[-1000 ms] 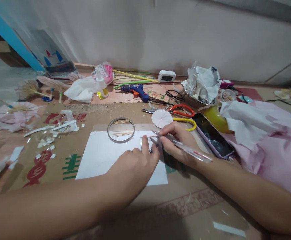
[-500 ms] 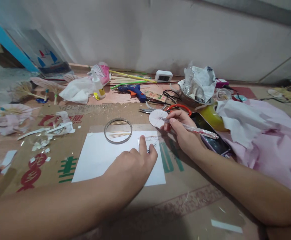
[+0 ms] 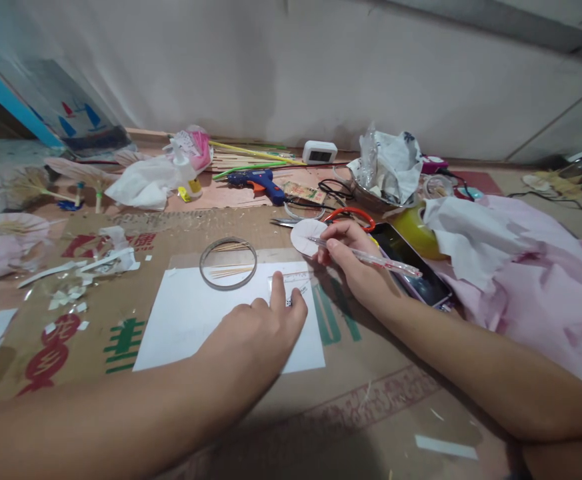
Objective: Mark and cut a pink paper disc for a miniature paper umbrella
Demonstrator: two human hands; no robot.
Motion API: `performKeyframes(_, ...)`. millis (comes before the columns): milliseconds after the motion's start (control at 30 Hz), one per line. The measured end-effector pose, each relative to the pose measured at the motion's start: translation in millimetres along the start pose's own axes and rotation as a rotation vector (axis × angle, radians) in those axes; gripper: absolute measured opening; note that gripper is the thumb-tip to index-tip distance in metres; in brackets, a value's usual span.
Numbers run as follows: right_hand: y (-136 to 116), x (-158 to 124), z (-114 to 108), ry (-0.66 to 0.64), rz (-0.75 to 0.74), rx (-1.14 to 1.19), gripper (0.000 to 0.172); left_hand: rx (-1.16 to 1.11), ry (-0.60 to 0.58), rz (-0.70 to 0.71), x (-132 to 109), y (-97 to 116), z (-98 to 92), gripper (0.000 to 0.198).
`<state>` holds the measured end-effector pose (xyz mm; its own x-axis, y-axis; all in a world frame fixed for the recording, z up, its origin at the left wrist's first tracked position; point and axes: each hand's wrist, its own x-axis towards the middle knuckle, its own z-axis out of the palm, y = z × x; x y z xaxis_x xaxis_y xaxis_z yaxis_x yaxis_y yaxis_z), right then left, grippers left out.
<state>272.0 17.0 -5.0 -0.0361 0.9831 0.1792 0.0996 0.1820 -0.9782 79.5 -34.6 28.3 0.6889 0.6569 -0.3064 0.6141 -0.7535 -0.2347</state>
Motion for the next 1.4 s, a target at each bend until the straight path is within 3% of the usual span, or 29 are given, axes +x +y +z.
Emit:
performKeyframes(667, 8.7, -6.7, -0.6, -0.053, -0.004, 0.002, 0.013, -0.03, 0.018, -0.006, -1.1, 1.4, 2.0, 0.054)
performKeyframes(1000, 4.7, -11.9, -1.8, -0.199, -0.192, -0.294, 0.006, -0.046, 0.068, -0.016, 0.7, 2.0, 5.3, 0.055)
performKeyframes(1400, -4.8, -10.3, 1.4, -0.309, -0.233, -0.472, 0.007, -0.023, 0.11, -0.023, -1.6, 3.1, 10.8, 0.057)
